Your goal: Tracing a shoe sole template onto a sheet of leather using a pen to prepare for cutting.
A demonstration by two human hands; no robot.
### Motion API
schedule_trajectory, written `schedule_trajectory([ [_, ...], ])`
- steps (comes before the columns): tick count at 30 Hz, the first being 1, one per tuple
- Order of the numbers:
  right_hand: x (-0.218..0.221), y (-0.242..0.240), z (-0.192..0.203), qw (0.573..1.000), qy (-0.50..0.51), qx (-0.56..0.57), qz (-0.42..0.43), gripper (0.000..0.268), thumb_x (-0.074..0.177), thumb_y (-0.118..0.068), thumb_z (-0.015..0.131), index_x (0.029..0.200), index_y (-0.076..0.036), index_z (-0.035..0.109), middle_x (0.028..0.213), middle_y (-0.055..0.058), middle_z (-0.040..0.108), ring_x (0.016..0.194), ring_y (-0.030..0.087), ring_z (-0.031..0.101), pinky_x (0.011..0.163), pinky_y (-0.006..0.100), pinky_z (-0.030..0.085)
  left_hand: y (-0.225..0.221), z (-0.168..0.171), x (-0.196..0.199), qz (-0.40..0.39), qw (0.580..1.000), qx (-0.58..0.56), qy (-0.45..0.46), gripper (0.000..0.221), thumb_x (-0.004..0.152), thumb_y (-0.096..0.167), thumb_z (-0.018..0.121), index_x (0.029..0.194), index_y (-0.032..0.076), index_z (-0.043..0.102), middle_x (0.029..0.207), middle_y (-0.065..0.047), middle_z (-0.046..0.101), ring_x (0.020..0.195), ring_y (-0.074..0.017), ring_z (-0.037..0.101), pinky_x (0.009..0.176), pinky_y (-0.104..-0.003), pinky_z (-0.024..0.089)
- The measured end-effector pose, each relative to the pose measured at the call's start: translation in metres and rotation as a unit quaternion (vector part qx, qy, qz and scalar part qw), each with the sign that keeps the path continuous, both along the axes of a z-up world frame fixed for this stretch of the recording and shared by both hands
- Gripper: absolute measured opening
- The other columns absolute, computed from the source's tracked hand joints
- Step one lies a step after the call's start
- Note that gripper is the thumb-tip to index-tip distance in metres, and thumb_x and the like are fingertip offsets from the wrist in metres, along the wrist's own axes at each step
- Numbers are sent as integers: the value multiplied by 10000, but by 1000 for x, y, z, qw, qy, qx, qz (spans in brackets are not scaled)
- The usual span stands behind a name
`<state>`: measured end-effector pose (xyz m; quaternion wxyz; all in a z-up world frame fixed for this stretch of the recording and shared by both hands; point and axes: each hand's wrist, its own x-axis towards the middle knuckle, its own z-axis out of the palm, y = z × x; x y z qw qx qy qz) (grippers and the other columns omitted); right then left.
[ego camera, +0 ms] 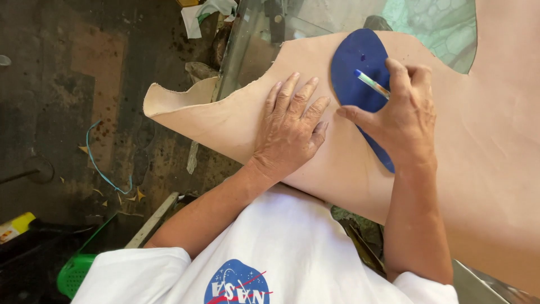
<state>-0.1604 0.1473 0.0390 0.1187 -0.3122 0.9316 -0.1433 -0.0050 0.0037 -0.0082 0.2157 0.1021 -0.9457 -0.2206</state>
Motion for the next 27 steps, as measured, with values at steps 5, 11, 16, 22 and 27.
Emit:
schedule_trajectory([
  [5,-44,-23,-1,985,0,-94,147,1134,749,-444,1015,1570,54,413,1343,268,430,1207,452,547,999,538,478,0,4,2,-5,1000,-8,4,208,951,197,687,1131,106,733,1400,-146,606,1349,-425,511,1145,-590,403],
  [11,-99,-35,-38,980,-12,-4,197,908,712,-549,915,1440,-58,687,1222,233,701,1126,458,574,919,521,424,0,7,3,-7,999,-20,27,159,944,174,681,1080,97,711,1357,-148,626,1308,-424,545,1114,-582,422],
  [16,-157,53,-65,985,-37,-169,27,320,1022,-295,887,1068,-65,668,898,55,643,734,219,563,614,373,404,-3,-11,12,-9,984,141,106,261,973,236,676,1218,160,721,1424,-98,585,1381,-378,521,1179,-524,385],
  [22,-98,119,-63,812,-159,-433,-358,338,1104,-30,782,1024,-129,469,747,25,502,478,120,486,370,304,329,2,4,9,-25,992,-108,-67,566,1128,633,429,1594,322,351,1681,-88,325,1570,-399,397,1256,-571,454],
  [27,-16,110,-62,877,-27,-299,-375,304,1016,-156,827,888,-70,566,678,26,494,569,145,489,519,330,426,4,1,-7,-39,981,-104,-158,656,1076,647,507,1587,239,459,1671,-100,296,1533,-445,298,1232,-621,307],
])
